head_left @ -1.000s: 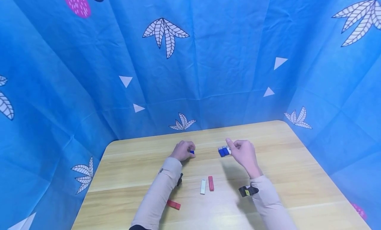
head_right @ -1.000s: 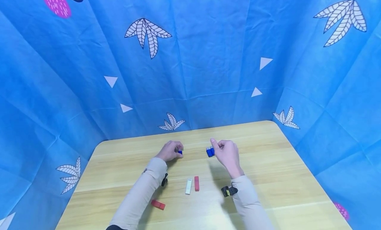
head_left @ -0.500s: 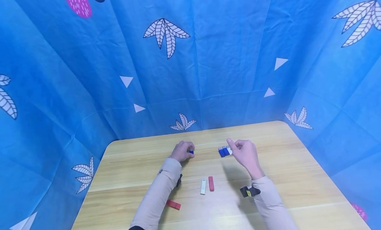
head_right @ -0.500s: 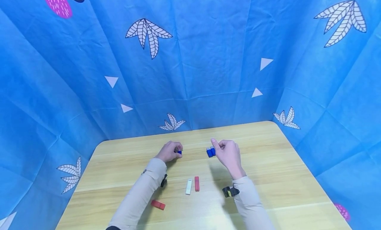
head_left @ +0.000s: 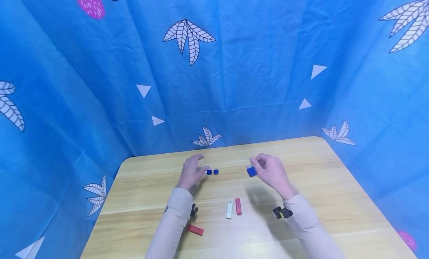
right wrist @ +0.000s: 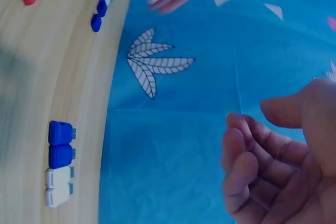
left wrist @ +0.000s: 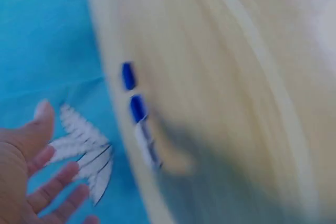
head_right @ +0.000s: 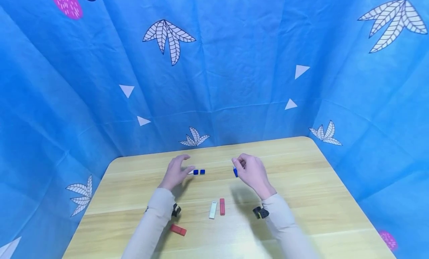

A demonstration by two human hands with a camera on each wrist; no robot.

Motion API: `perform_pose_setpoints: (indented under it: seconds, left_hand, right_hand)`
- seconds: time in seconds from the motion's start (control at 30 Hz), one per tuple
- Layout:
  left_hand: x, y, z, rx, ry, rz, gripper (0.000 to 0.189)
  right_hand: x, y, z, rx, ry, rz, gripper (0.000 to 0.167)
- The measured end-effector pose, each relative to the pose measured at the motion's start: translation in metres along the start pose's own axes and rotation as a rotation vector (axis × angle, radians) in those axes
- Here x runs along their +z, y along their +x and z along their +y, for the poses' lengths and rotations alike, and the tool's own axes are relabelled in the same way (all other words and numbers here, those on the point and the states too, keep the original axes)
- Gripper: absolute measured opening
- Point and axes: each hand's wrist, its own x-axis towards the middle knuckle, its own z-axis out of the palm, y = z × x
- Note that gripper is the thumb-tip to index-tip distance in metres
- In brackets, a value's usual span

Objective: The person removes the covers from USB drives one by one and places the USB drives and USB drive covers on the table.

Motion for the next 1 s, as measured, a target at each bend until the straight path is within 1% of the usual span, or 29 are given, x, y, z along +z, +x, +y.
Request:
perform_pose_setpoints:
  seconds: [0.07,0.17,0.23,0.37,0.5,0.63,0.67,0.73,0.8,0.87,1.0]
  left_hand:
    - [-0.011,-0.017,-0.004,-0.041,-0.015,0.054,0.054]
    - [-0.023,-0.047,-0.010,-0.100,-0.024,0.104,0.049]
    - [-0.028,-0.067,-0.013,-0.115,-0.010,0.131,0.046]
    - [-0.034,-0.104,-0.015,-0.127,0.008,0.166,0.040]
    - [-0.035,-0.132,-0.014,-0.135,0.012,0.204,0.033]
    - [-0.034,-0.148,-0.014,-0.117,0.028,0.235,0.025]
    - [-0.034,-0.152,-0.014,-0.114,0.030,0.245,0.023]
    - [-0.035,-0.159,-0.013,-0.118,0.032,0.263,0.019]
    - [-0.035,-0.164,-0.012,-0.124,0.026,0.275,0.017]
    - [-0.036,-0.167,-0.012,-0.123,0.027,0.280,0.014]
    - [-0.035,-0.168,-0.011,-0.118,0.024,0.279,0.013]
  right_hand:
    - [0.002,0.001,-0.002,-0.045,-0.041,-0.046,0.021]
    - [0.008,0.002,-0.004,-0.135,-0.115,-0.121,0.016]
    - [0.013,0.002,-0.005,-0.186,-0.157,-0.183,0.018]
    - [0.029,-0.002,-0.003,-0.265,-0.225,-0.313,0.030]
    - [0.048,-0.009,0.002,-0.297,-0.263,-0.429,0.035]
    - [0.063,-0.019,0.009,-0.290,-0.313,-0.527,0.046]
    - [0.066,-0.021,0.010,-0.302,-0.323,-0.548,0.050]
    - [0.072,-0.025,0.013,-0.340,-0.359,-0.581,0.051]
    - [0.078,-0.028,0.016,-0.379,-0.390,-0.599,0.048]
    - [0.082,-0.032,0.020,-0.400,-0.403,-0.608,0.044]
    - [0.088,-0.036,0.026,-0.407,-0.381,-0.613,0.037]
